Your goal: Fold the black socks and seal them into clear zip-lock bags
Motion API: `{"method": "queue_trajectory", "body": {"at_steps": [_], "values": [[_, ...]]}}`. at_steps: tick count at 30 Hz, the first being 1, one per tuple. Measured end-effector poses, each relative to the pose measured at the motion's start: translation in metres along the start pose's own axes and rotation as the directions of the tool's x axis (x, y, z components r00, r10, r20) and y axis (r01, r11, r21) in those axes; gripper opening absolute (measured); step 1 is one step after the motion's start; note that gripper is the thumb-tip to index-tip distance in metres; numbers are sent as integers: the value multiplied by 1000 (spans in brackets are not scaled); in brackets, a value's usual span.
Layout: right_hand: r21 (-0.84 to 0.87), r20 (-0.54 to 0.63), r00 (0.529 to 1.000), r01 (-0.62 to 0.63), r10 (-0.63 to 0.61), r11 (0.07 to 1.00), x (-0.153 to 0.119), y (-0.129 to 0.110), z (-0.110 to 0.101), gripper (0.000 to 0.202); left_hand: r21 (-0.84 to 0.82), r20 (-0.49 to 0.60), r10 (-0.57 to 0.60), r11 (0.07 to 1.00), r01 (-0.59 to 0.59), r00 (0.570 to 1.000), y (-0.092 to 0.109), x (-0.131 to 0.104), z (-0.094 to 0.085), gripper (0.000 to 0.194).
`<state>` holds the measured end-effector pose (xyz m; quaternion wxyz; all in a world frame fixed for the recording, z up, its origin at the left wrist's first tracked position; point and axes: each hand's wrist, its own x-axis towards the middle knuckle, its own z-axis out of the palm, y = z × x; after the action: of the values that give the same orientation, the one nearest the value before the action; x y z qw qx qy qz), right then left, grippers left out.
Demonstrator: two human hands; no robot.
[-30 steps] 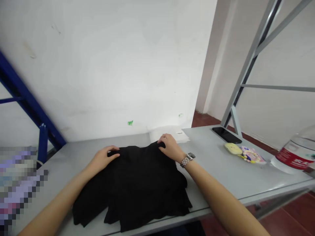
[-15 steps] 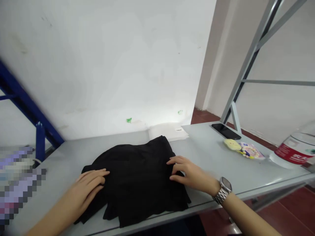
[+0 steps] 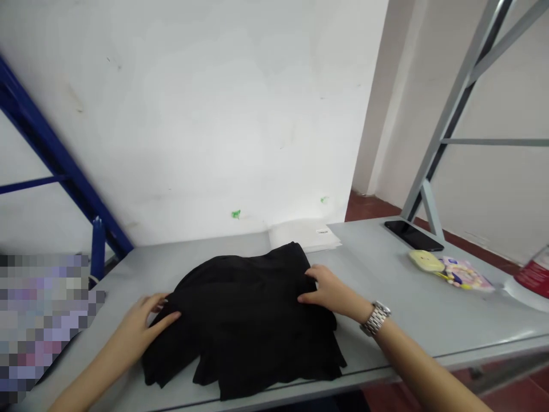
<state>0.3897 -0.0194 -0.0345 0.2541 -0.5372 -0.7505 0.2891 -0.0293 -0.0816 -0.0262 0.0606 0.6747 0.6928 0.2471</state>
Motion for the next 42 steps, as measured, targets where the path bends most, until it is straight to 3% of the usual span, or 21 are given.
{"method": "queue_trajectory", "body": {"at_steps": [2, 4, 5, 7, 8, 11, 13, 15, 17, 20, 22, 24, 26, 29, 30, 32, 35, 37, 40, 42], "values": [[69, 7, 1000, 14, -14, 998, -3, -7, -1, 31, 76, -124, 125, 990, -117, 984, 16, -2, -4, 39], [222, 24, 1000, -20, 15, 975, -5, -15, -3, 22, 110, -161, 276, 959, -261, 948, 43, -6, -7, 36], [307, 38, 998, -58, 49, 950, -5, -18, -3, 21, 92, -131, 351, 935, -341, 927, 59, -8, -7, 36], [440, 63, 987, -158, 145, 884, -5, -24, -5, 24, -3, 94, 483, 875, -485, 871, 89, -9, -5, 35], [470, 79, 977, -212, 198, 857, -4, -26, -6, 27, -77, 222, 527, 848, -524, 820, 101, -7, -4, 33], [479, 98, 955, -292, 280, 828, -4, -38, -9, 37, -289, 467, 575, 817, -499, 672, 117, 8, 0, 23], [519, 104, 961, -272, 256, 810, -4, -52, -9, 43, -400, 529, 572, 820, -410, 627, 113, 24, 1, 20], [608, 115, 971, -237, 212, 758, -3, -70, -5, 49, -514, 569, 553, 817, -262, 609, 104, 38, 2, 26], [674, 160, 975, -223, 156, 704, 1, -88, 6, 56, -624, 572, 514, 779, -68, 640, 96, 47, 5, 33], [660, 309, 951, -238, 31, 712, 9, -104, 35, 60, -729, 485, 356, 669, 144, 799, 89, 50, 13, 39], [558, 387, 921, -200, -39, 805, 14, -105, 55, 61, -745, 356, 225, 654, 130, 907, 87, 48, 18, 37], [442, 395, 917, -133, -60, 887, 15, -102, 67, 63, -682, 175, 175, 731, -8, 969, 86, 45, 21, 31], [307, 284, 958, -56, -35, 950, 13, -97, 67, 60, -536, 47, 243, 825, -181, 969, 85, 42, 23, 30], [-48, -46, 998, -35, 32, 998, 7, -88, 53, 44, -376, 107, 325, 888, -265, 940, 85, 38, 24, 41], [-151, -96, 994, -59, 45, 987, 5, -86, 48, 42, -356, 158, 315, 902, -244, 936, 85, 37, 24, 45], [-233, -29, 995, -98, 94, 968, 4, -82, 42, 44, -340, 221, 282, 919, -198, 934, 87, 35, 25, 49], [-177, 149, 985, -56, 84, 983, 5, -85, 44, 38, -385, 230, 284, 905, -181, 931, 90, 37, 21, 46], [-78, 152, 988, 17, -5, 997, 6, -96, 44, 27, -460, 259, 298, 875, -154, 919, 87, 41, 13, 46], [229, 180, 965, 148, -191, 962, 8, -127, 29, 15, -613, 399, 321, 790, -10, 859, 75, 49, -5, 47], [480, 229, 916, 187, -328, 857, 10, -151, 11, 16, -724, 421, 321, 682, 101, 848, 68, 53, -14, 50]]}}
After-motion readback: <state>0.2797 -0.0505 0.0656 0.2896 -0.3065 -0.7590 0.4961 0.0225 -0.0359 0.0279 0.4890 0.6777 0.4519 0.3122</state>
